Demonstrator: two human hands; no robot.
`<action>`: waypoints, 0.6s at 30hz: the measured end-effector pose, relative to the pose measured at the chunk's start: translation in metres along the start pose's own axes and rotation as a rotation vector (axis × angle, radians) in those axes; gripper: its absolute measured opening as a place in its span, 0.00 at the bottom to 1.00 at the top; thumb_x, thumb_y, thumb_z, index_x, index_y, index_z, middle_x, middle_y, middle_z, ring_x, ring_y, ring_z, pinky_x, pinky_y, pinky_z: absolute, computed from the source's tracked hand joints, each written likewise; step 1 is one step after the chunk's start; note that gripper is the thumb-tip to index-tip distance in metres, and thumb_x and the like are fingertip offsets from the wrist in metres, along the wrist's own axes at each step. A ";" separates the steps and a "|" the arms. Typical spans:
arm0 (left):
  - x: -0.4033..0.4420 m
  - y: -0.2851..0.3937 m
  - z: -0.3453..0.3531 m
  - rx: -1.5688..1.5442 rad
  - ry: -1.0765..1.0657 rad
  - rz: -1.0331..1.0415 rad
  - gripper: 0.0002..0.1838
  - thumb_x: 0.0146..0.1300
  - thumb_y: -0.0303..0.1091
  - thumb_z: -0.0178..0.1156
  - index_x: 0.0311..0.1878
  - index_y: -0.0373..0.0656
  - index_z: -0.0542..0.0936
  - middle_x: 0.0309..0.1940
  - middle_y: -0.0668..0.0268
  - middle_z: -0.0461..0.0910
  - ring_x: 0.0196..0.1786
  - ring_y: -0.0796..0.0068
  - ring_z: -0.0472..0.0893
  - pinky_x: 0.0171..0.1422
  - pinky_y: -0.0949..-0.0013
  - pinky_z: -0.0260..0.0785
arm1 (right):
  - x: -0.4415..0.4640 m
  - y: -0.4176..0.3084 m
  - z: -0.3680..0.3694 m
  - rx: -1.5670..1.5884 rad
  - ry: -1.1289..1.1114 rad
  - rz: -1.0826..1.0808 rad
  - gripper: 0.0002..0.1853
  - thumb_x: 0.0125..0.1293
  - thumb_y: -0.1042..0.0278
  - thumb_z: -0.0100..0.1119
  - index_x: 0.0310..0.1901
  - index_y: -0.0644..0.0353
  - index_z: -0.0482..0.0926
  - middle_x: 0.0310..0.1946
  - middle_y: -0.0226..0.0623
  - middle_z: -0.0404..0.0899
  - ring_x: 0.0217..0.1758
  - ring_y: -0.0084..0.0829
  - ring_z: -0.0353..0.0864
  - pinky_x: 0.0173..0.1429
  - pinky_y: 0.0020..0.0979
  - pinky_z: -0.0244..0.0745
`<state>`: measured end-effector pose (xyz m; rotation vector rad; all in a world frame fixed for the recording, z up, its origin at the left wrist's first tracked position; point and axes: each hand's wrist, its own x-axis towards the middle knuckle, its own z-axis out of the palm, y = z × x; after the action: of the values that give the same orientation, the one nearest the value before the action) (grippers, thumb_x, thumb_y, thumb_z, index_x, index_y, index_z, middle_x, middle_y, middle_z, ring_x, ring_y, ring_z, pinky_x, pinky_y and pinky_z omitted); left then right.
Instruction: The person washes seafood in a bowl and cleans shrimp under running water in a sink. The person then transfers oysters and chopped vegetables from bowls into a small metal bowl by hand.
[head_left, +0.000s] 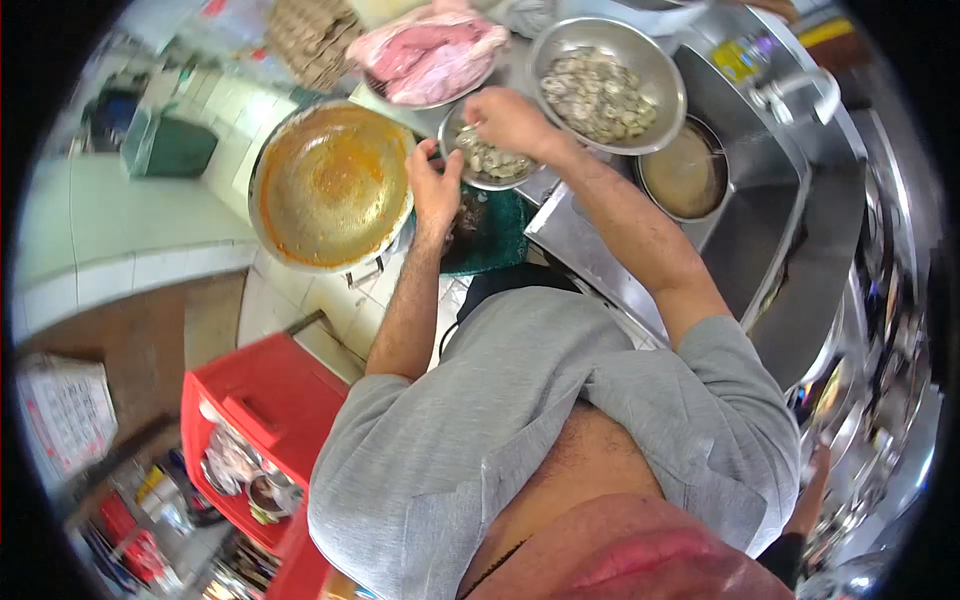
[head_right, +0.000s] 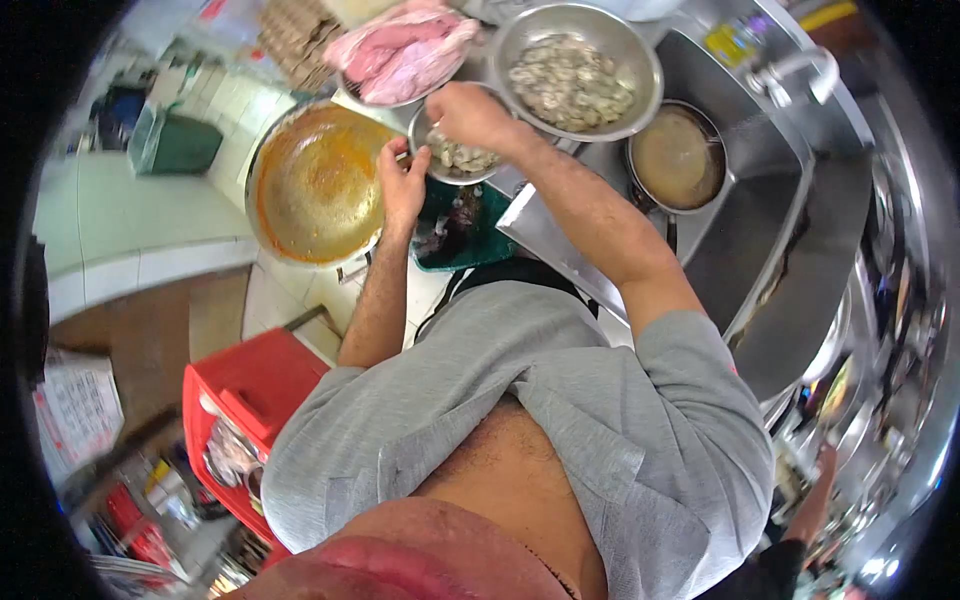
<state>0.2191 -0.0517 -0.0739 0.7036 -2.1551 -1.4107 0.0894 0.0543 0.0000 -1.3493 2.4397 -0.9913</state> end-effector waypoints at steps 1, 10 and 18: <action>-0.001 0.001 0.000 0.057 0.002 0.066 0.24 0.54 0.38 0.60 0.50 0.33 0.67 0.44 0.52 0.67 0.45 0.61 0.71 0.51 0.63 0.64 | -0.004 -0.002 0.002 -0.025 -0.054 -0.076 0.07 0.41 0.72 0.57 0.27 0.59 0.78 0.26 0.44 0.77 0.33 0.43 0.77 0.38 0.40 0.71; -0.026 0.067 0.008 0.285 0.127 0.697 0.22 0.57 0.36 0.60 0.50 0.32 0.68 0.49 0.48 0.63 0.54 0.53 0.64 0.59 0.55 0.57 | -0.076 -0.042 -0.039 -0.037 0.361 -0.010 0.07 0.47 0.70 0.55 0.29 0.61 0.76 0.27 0.45 0.77 0.35 0.47 0.77 0.38 0.43 0.72; -0.046 0.140 0.042 -0.034 -0.270 0.818 0.19 0.60 0.32 0.55 0.52 0.36 0.66 0.55 0.54 0.59 0.58 0.60 0.61 0.60 0.59 0.57 | -0.150 -0.051 -0.060 0.188 0.817 0.257 0.08 0.59 0.67 0.47 0.32 0.64 0.72 0.27 0.47 0.75 0.34 0.47 0.75 0.36 0.42 0.68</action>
<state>0.2050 0.0541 0.0359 -0.3927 -2.2020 -1.1064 0.1826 0.1842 0.0548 -0.5922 2.8253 -1.9109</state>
